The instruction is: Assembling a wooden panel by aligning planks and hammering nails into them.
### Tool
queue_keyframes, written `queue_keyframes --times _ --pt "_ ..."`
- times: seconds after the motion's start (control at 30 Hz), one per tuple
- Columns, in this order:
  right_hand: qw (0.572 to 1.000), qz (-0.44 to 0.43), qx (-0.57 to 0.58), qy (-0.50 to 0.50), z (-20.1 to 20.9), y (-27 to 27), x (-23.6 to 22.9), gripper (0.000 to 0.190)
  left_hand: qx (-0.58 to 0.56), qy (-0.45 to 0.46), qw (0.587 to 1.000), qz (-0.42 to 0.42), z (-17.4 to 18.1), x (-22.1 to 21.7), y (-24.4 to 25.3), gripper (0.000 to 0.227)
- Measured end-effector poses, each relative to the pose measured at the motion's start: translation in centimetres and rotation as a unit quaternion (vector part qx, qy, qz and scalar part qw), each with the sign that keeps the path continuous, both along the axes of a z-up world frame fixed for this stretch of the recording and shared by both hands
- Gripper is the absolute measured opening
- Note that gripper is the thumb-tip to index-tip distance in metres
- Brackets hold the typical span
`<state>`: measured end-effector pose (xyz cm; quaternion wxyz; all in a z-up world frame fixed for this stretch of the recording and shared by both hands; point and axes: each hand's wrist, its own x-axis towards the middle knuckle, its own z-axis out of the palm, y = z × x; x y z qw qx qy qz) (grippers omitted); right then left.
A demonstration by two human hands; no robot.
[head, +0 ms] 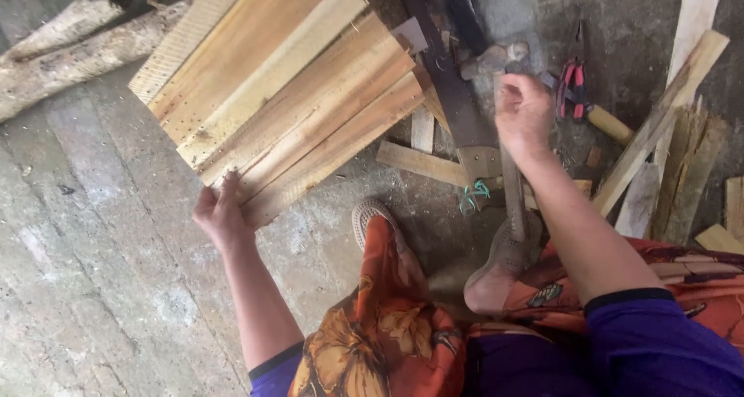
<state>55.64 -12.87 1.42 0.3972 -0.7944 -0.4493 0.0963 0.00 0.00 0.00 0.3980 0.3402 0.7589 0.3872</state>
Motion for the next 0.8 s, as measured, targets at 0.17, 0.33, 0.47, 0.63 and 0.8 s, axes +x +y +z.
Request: queue_keyframes --times 0.17,0.33,0.47,0.63,0.8 --pt "0.998 -0.035 -0.028 0.035 0.4 -3.5 -0.2 0.023 -0.015 0.007 1.0 -0.009 1.5 0.2 0.0 0.024" --pt "0.989 -0.131 -0.048 -0.056 -4.7 -8.3 5.6 0.02 -0.04 -0.001 0.999 -0.024 6.9 3.1 -0.2 0.026" --pt "0.945 -0.182 -0.268 -0.053 -7.5 -13.0 7.5 0.013 -0.046 -0.021 0.998 -0.043 7.3 2.7 0.1 0.032" --pt "0.944 -0.18 -0.275 -0.025 -7.6 -14.4 7.4 0.011 -0.047 -0.041 0.997 -0.049 6.2 1.5 -0.2 0.037" --pt "0.99 -0.125 -0.05 -0.033 -4.2 -10.1 4.8 0.023 -0.025 -0.047 0.998 -0.045 6.5 1.9 -0.3 0.04"
